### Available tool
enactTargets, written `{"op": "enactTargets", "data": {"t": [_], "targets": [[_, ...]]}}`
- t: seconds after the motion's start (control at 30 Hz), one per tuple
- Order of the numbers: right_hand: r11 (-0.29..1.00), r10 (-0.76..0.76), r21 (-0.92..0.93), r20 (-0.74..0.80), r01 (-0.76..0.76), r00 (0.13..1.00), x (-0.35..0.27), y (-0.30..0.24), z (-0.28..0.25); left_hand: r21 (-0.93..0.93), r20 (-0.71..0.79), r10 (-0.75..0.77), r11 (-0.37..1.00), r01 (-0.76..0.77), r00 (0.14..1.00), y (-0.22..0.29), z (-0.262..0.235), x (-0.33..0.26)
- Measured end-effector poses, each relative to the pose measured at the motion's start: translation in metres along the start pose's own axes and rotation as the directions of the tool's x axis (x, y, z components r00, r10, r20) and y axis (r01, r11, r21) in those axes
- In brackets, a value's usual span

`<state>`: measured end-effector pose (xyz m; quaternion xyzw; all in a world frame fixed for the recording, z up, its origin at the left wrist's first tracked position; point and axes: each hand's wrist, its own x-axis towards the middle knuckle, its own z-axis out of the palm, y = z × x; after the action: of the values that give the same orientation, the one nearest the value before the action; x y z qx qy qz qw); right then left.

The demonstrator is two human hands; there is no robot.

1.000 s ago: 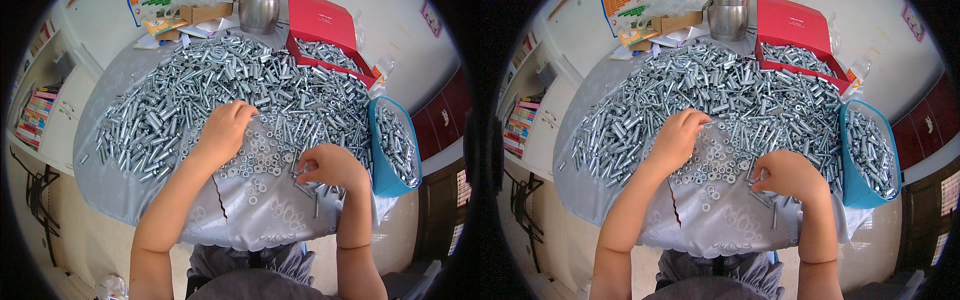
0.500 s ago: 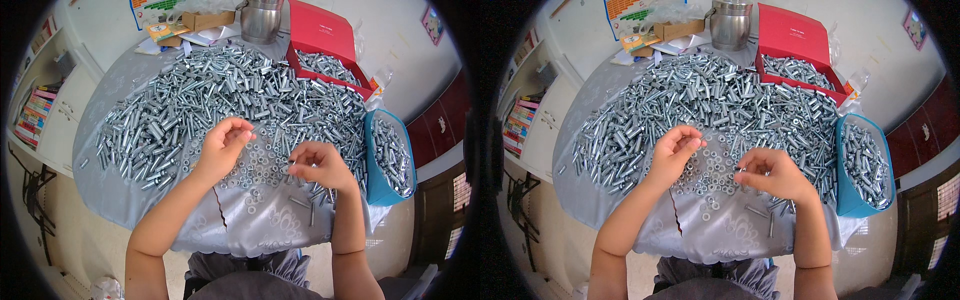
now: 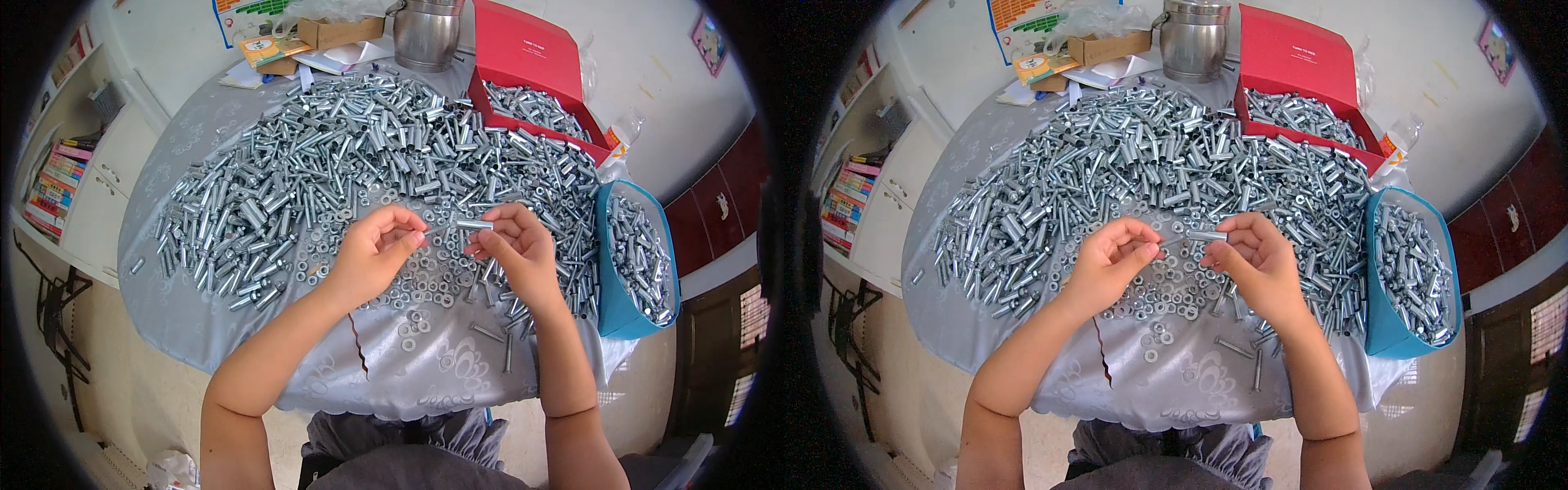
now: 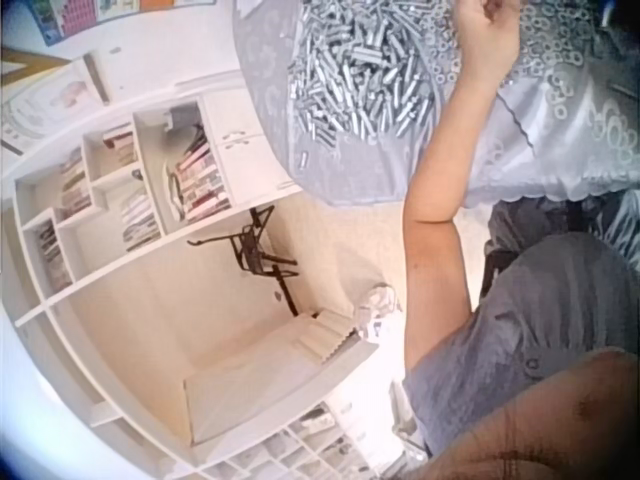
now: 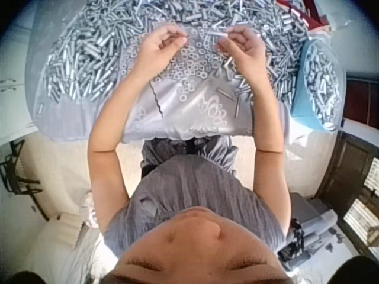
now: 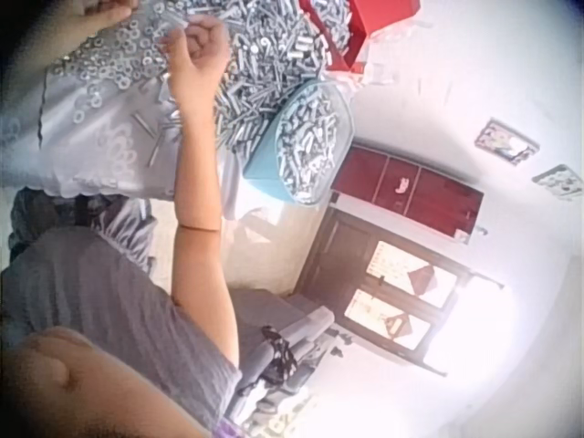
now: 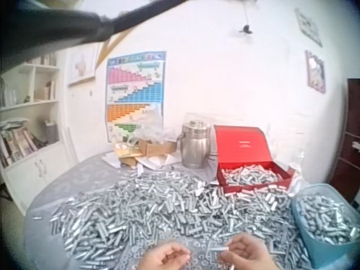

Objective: The person repeatedly picks up metal bolts and washers from a large pile on a table. They insert the washers onto the bolts by hand and place the assembled units into a blue container. The task involves continuous manual handling of small hardware components.

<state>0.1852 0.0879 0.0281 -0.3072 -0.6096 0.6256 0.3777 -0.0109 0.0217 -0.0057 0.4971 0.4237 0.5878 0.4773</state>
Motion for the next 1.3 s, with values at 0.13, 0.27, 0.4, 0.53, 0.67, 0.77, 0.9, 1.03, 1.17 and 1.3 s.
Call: {"op": "enactTargets", "data": {"t": [0.13, 0.27, 0.4, 0.53, 0.67, 0.77, 0.9, 1.03, 1.17, 1.3], "targets": [[0.997, -0.021, -0.069, 0.025, 0.023, 0.999, -0.003, -0.001, 0.003, 0.004, 0.028, 0.005, 1.000, -0.005, 1.000, -0.003, 0.002, -0.002], [0.994, -0.032, -0.104, 0.024, 0.034, 0.999, -0.002, -0.002, 0.001, 0.003, -0.021, 0.055, 0.998, -0.055, 0.998, 0.000, 0.002, 0.001], [0.995, -0.012, -0.094, 0.037, 0.015, 0.999, -0.002, -0.003, 0.001, 0.073, -0.006, 0.027, 0.997, -0.027, 1.000, -0.001, -0.001, -0.001], [0.996, 0.031, -0.084, 0.083, -0.024, 0.996, -0.002, 0.001, 0.002, 0.126, -0.012, 0.006, 0.992, -0.005, 1.000, 0.002, 0.001, -0.003], [0.992, 0.115, -0.056, 0.114, -0.110, 0.987, -0.003, 0.001, 0.002, 0.058, -0.027, 0.040, 0.998, -0.039, 0.999, -0.001, 0.000, -0.003], [0.993, 0.115, -0.026, 0.121, -0.112, 0.986, -0.002, 0.001, 0.002, -0.018, -0.032, -0.003, 1.000, 0.002, 0.999, 0.003, 0.001, -0.004], [0.990, 0.142, -0.007, 0.127, -0.142, 0.982, -0.001, 0.007, 0.006, -0.158, -0.059, -0.022, 0.987, 0.012, 0.998, 0.004, 0.006, -0.006], [0.976, 0.210, 0.023, 0.151, -0.216, 0.966, -0.001, 0.006, 0.012, -0.158, -0.121, 0.030, 0.986, -0.049, 0.992, 0.005, 0.016, -0.011], [0.978, 0.178, 0.069, 0.229, -0.199, 0.957, -0.006, 0.013, 0.019, 0.057, -0.041, 0.134, 0.990, -0.131, 0.990, -0.002, 0.017, -0.016], [0.997, 0.064, 0.029, 0.192, -0.071, 0.979, -0.013, 0.016, 0.022, 0.232, 0.069, 0.076, 0.969, -0.090, 0.995, 0.005, 0.017, -0.023]]}}
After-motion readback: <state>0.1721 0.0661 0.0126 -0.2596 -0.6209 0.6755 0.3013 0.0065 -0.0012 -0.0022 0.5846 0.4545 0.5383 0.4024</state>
